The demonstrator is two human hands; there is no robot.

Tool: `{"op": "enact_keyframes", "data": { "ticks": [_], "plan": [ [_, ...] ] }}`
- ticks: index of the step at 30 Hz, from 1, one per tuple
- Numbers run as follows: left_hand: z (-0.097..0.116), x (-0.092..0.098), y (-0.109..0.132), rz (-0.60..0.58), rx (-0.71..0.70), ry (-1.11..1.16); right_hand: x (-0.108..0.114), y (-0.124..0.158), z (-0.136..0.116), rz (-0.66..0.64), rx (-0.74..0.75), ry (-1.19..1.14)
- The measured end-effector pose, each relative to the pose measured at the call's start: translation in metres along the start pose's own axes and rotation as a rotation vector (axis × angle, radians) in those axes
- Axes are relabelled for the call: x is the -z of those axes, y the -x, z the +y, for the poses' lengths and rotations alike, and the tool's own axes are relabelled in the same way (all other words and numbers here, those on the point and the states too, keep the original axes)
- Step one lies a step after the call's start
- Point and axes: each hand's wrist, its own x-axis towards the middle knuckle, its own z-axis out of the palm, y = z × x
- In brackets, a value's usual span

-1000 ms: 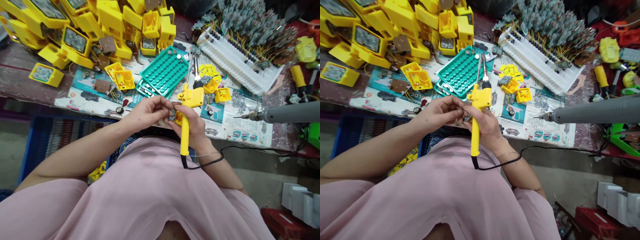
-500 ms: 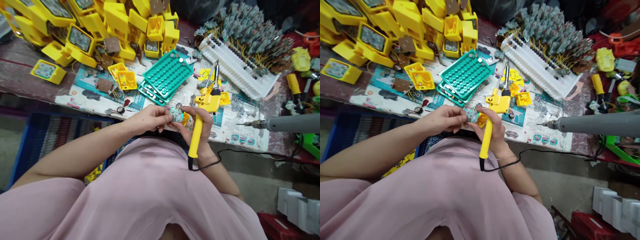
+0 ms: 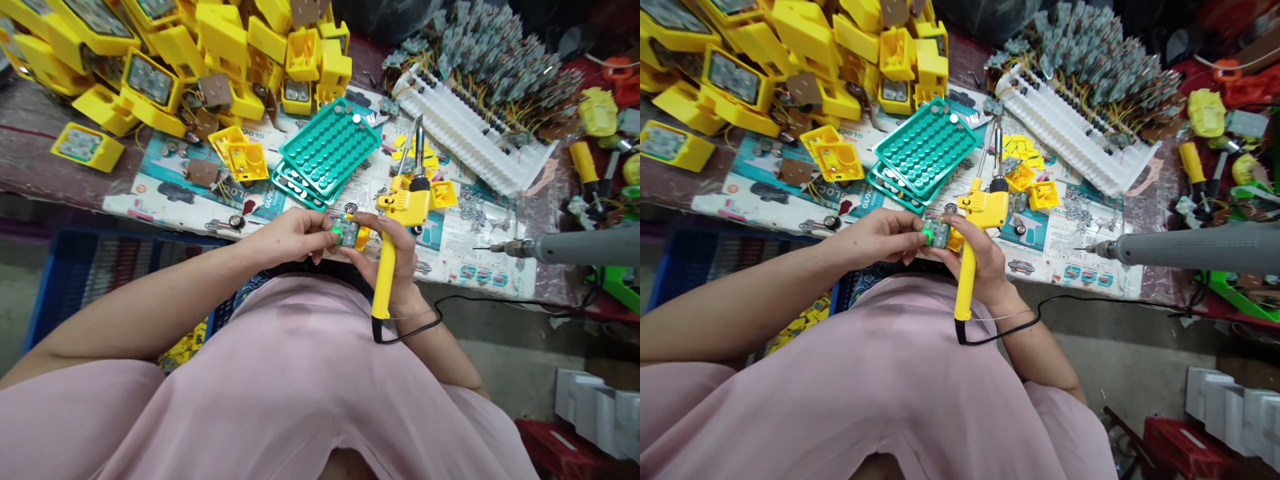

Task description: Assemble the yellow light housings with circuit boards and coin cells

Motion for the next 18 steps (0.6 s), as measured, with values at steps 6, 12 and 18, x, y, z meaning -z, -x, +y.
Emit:
{"op": "enact_keyframes", "data": {
  "ticks": [6, 12, 18],
  "plan": [
    [0.002, 0.001, -0.003, -0.007, -0.04, -0.087, 0.0, -0.001, -0.003, 0.006, 0.056, -0.003],
    [0.011, 0.011, -0.002, 0.003, -0.04, -0.53, 0.016, 0.0, 0.0, -0.058, -0.057, -0.02],
    [0.027, 0.013, 0.007, 0.409, -0.242, -1.288, 0.029, 0.005, 0.013, -0.18, -0.132, 0.087]
  ]
}}
